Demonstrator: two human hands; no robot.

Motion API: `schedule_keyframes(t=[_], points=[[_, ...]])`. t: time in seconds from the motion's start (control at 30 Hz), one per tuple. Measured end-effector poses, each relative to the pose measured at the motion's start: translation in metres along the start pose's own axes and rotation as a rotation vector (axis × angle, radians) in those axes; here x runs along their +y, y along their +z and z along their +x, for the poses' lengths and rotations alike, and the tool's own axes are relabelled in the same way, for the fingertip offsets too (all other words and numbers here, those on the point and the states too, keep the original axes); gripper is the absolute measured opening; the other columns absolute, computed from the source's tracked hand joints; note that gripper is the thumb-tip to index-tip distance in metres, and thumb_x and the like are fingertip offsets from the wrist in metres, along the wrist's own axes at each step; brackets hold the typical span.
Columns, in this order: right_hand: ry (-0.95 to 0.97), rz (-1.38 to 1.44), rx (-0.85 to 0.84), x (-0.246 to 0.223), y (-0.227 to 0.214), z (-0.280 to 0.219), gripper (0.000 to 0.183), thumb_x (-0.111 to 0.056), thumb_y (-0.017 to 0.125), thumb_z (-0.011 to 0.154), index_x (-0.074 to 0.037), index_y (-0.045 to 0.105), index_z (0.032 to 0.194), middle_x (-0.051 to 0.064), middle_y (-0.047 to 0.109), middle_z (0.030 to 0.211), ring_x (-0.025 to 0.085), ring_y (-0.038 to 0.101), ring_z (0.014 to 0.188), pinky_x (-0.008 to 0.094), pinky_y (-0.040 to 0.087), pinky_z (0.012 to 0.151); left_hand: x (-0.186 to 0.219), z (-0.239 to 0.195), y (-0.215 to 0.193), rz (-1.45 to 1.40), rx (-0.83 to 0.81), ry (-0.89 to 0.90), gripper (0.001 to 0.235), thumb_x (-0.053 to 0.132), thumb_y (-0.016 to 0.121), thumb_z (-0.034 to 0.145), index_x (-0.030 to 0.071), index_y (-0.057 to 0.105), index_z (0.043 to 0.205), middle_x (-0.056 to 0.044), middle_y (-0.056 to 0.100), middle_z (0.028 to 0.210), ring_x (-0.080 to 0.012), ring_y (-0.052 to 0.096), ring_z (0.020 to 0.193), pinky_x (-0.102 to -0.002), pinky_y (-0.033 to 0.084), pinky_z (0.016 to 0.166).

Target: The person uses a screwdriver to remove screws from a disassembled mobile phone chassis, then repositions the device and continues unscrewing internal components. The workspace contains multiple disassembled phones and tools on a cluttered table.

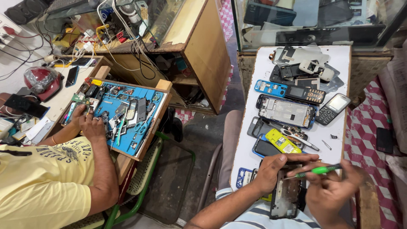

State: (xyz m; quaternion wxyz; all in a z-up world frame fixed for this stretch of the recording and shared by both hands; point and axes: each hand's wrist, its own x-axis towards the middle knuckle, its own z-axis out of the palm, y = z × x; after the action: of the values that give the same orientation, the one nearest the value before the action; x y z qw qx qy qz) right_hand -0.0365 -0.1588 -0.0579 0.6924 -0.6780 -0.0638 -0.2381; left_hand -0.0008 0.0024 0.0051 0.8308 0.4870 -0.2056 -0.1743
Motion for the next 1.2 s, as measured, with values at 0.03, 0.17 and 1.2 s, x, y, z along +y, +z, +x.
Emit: schedule_keyframes(t=[0.03, 0.17, 1.2], points=[[0.032, -0.037, -0.002, 0.001, -0.001, -0.001, 0.076, -0.003, 0.063, 0.098, -0.013, 0.015, 0.156, 0.021, 0.062, 0.114, 0.017, 0.064, 0.093, 0.025, 0.052, 0.076, 0.001, 0.0, 0.001, 0.021, -0.01, 0.011, 0.073, 0.055, 0.035, 0.114, -0.009, 0.057, 0.14, -0.025, 0.057, 0.149, -0.0317, 0.057, 0.14, -0.042, 0.043, 0.125], [-0.022, -0.006, -0.028, 0.004, 0.001, -0.004, 0.075, -0.001, 0.061, 0.1, -0.015, 0.015, 0.157, 0.019, 0.063, 0.11, 0.015, 0.066, 0.089, 0.022, 0.052, 0.073, 0.005, 0.002, 0.005, 0.045, 0.025, -0.02, 0.073, 0.055, 0.033, 0.114, -0.009, 0.059, 0.138, -0.023, 0.06, 0.145, -0.0299, 0.059, 0.135, -0.04, 0.044, 0.122], [-0.002, -0.001, -0.189, -0.011, 0.022, -0.009, 0.099, 0.011, 0.064, 0.088, -0.023, -0.002, 0.154, 0.021, 0.063, 0.103, 0.02, 0.07, 0.086, 0.032, 0.06, 0.083, -0.011, -0.003, -0.004, -0.115, 0.196, 0.037, 0.057, 0.039, 0.04, 0.111, -0.011, 0.064, 0.119, -0.029, 0.061, 0.139, -0.0355, 0.061, 0.129, -0.045, 0.05, 0.112]])
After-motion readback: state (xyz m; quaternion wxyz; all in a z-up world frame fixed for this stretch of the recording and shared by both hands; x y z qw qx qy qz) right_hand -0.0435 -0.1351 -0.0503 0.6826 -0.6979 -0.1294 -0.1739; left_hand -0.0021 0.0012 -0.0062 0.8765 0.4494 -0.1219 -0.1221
